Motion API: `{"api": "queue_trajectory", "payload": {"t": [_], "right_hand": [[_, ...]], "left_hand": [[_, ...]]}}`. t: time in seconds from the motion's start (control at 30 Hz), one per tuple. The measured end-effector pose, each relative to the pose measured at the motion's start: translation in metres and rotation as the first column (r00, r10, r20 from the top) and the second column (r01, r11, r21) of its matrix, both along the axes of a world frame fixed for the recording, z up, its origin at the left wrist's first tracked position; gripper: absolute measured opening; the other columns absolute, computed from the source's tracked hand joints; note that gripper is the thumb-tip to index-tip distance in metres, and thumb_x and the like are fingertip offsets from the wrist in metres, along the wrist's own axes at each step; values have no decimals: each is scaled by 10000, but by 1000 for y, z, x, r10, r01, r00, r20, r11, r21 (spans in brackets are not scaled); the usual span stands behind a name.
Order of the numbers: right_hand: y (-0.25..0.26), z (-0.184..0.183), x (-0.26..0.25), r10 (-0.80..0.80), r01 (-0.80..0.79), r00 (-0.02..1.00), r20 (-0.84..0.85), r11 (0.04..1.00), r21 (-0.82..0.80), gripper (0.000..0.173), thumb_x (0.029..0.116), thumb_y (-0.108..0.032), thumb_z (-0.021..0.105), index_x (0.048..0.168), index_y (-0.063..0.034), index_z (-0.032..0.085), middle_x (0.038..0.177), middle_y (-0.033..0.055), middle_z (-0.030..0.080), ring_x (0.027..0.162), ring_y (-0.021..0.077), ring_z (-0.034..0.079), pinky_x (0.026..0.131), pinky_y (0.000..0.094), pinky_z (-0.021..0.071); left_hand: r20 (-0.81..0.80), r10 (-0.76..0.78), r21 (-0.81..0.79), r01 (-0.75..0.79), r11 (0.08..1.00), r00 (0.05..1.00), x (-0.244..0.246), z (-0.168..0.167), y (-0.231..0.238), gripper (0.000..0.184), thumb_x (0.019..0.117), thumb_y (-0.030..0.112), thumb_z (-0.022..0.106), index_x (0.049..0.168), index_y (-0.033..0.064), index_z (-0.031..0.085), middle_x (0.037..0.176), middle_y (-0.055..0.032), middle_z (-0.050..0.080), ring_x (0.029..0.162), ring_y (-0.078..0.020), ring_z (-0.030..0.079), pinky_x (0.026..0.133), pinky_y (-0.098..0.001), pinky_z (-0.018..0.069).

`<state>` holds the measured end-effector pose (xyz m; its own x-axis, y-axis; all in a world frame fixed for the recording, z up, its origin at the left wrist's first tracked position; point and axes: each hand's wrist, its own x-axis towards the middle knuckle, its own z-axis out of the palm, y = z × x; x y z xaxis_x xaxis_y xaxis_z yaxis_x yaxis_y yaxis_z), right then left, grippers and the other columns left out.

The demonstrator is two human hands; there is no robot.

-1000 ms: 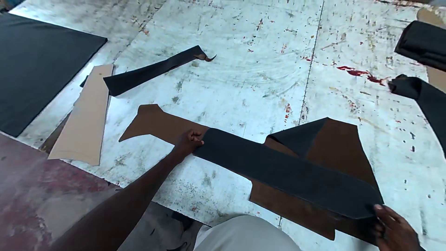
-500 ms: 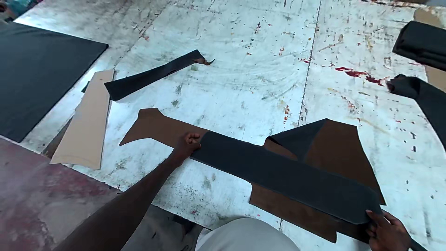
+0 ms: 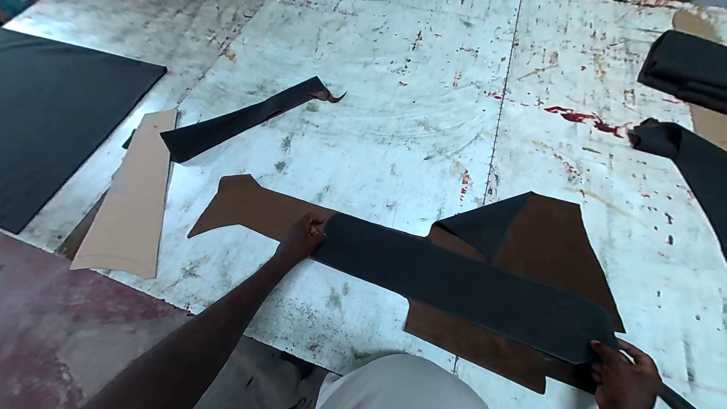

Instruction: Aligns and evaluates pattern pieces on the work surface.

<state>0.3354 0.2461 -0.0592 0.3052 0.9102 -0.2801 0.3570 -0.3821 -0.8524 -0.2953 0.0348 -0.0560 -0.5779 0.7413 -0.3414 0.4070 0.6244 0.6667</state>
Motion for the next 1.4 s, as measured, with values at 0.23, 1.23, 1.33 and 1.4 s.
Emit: {"api": "queue_trajectory", "payload": {"t": [0.23,1.23,1.33,1.4], "right_hand": [[-4,1,-2,8,-9,998,63,1000,17,370,919,-62,681,1257,-26,536,714,12,541,470,78,446,395,262,390],[-8,-10,15,-208,213,972,-108,976,44,588,931,-86,717,1445,-70,431,902,129,652,549,148,521,477,325,452],[-16,-15,25,-190,184,982,8,961,206,569,928,-71,700,1436,-43,447,1021,150,700,721,225,642,597,419,535],[-25,-20,33,-137,79,976,171,947,311,513,926,-43,685,1402,-33,494,1119,150,718,895,277,701,737,485,576]], "left_hand": [[-71,-61,-56,57,997,996,-1,1,3,407,967,150,676,1354,82,569,895,-129,657,782,-290,647,751,-554,551],[-139,-106,-270,65,961,985,-17,-4,31,514,929,335,769,1258,-17,591,1105,-291,662,1042,-486,641,880,-708,500],[-120,-114,-235,83,968,986,-19,-8,29,449,939,308,761,1201,-21,605,1050,-275,666,986,-457,652,847,-688,517],[-115,-114,-225,86,971,987,-19,-8,29,432,943,300,756,1182,-28,605,1027,-274,667,961,-450,657,839,-681,521]]}}
